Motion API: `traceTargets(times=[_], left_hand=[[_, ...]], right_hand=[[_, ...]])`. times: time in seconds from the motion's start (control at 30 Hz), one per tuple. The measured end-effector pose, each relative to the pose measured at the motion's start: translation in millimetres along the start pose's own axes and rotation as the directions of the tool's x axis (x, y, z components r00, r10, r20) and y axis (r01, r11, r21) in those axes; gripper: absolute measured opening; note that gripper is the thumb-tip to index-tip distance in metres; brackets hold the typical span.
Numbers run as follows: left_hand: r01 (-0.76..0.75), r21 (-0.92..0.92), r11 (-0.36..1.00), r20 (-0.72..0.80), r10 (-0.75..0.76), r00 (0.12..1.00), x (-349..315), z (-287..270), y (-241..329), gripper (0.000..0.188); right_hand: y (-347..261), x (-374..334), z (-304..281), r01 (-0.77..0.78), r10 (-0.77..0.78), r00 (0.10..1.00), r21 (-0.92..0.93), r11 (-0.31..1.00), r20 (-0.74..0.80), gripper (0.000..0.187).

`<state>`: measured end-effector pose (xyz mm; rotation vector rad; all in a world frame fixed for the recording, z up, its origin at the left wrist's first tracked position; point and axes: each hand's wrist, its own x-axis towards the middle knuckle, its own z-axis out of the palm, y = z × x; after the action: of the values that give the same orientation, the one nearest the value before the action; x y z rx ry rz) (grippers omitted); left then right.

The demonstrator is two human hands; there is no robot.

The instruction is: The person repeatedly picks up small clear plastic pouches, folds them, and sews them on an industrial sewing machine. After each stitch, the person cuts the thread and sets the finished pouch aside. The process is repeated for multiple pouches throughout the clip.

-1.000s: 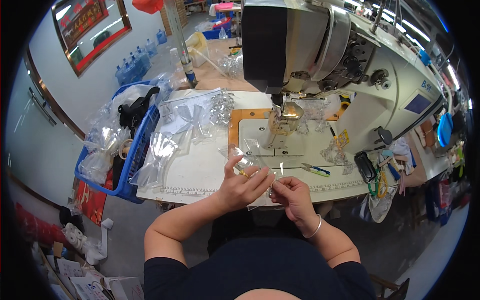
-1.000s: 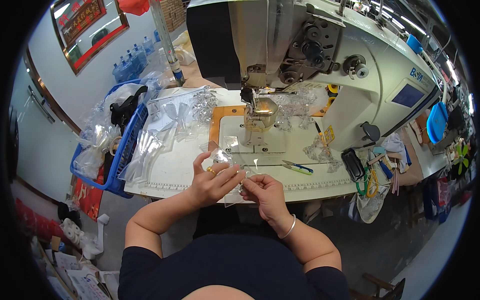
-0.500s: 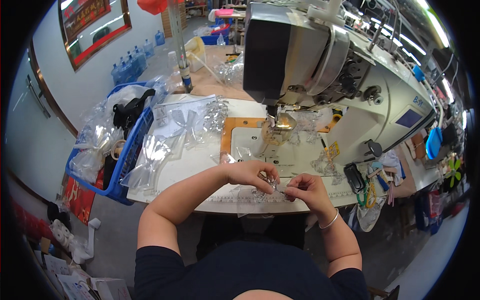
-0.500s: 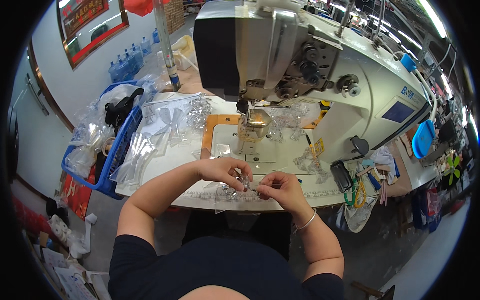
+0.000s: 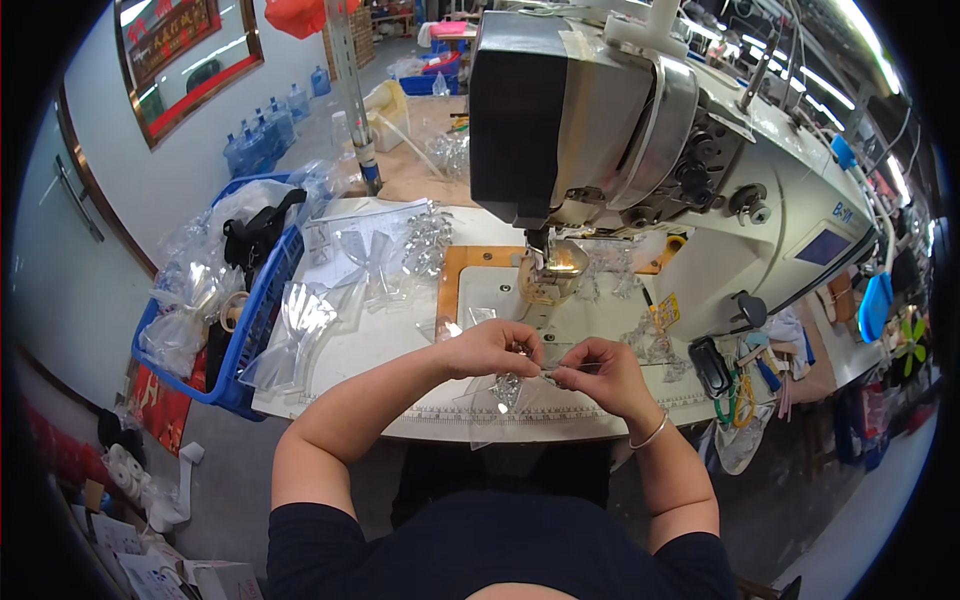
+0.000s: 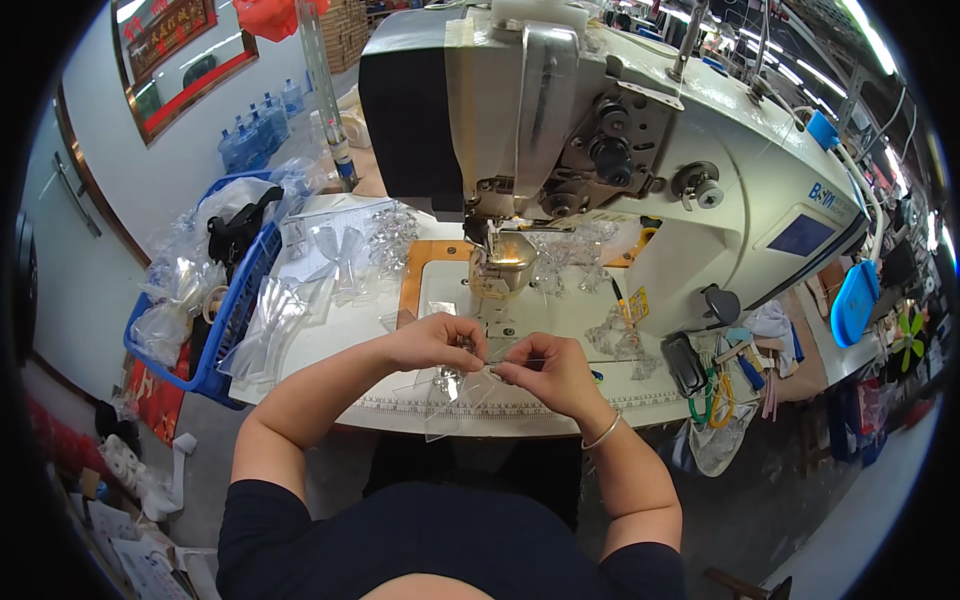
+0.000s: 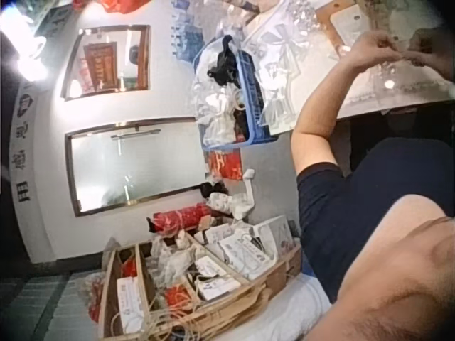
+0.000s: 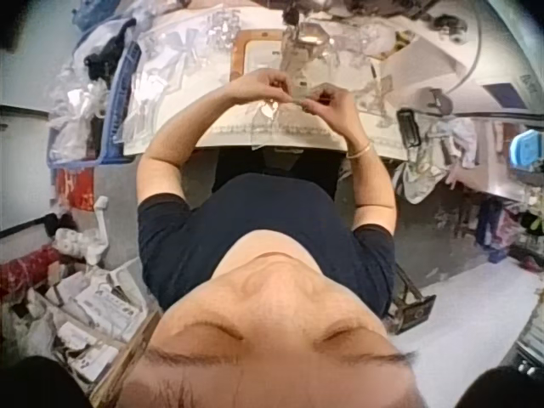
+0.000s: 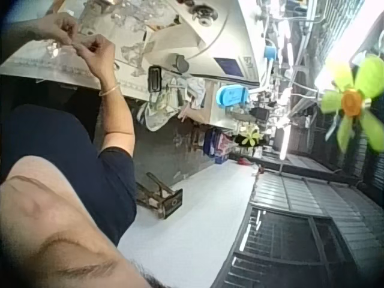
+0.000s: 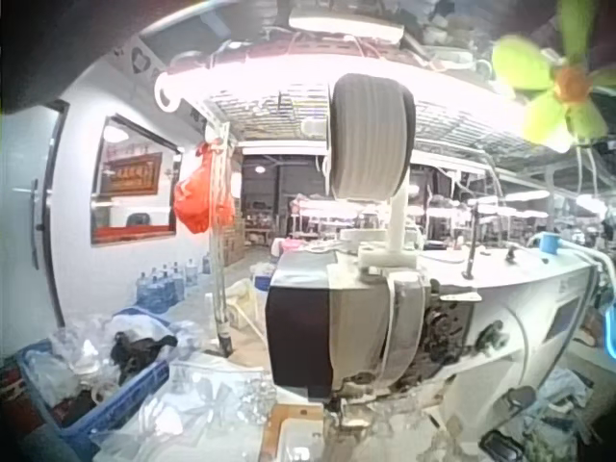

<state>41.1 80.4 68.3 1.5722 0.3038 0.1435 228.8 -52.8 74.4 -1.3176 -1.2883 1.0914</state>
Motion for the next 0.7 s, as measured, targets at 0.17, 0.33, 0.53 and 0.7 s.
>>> traceTargets(times=[0.17, 0.33, 0.53, 0.7], left_hand=[[-0.061, 0.465, 0.883, -0.142, 0.142, 0.980, 8.9, 0.5, 57.1, 0.019], [0.085, 0.326, 0.942, -0.201, -0.019, 0.979, 19.5, -14.7, 84.9, 0.036], [0.085, 0.123, 0.989, -0.254, -0.051, 0.966, 23.6, -43.0, 84.5, 0.046], [0.121, 0.263, 0.957, -0.178, -0.075, 0.981, 20.9, -46.8, 99.0, 0.043]], right_hand=[[-9.7, 13.3, -16.1, 0.070, -0.057, 0.989, 0.091, 0.993, -0.140, 0.011], [-25.1, 31.0, -32.9, 0.105, -0.078, 0.989, 0.220, 0.970, -0.128, 0.012], [-43.6, 45.0, -14.2, 0.153, -0.125, 0.960, 0.100, 0.983, -0.251, 0.012], [-20.0, 44.3, -4.3, 0.275, -0.241, 0.916, 0.064, 0.959, -0.319, 0.013]])
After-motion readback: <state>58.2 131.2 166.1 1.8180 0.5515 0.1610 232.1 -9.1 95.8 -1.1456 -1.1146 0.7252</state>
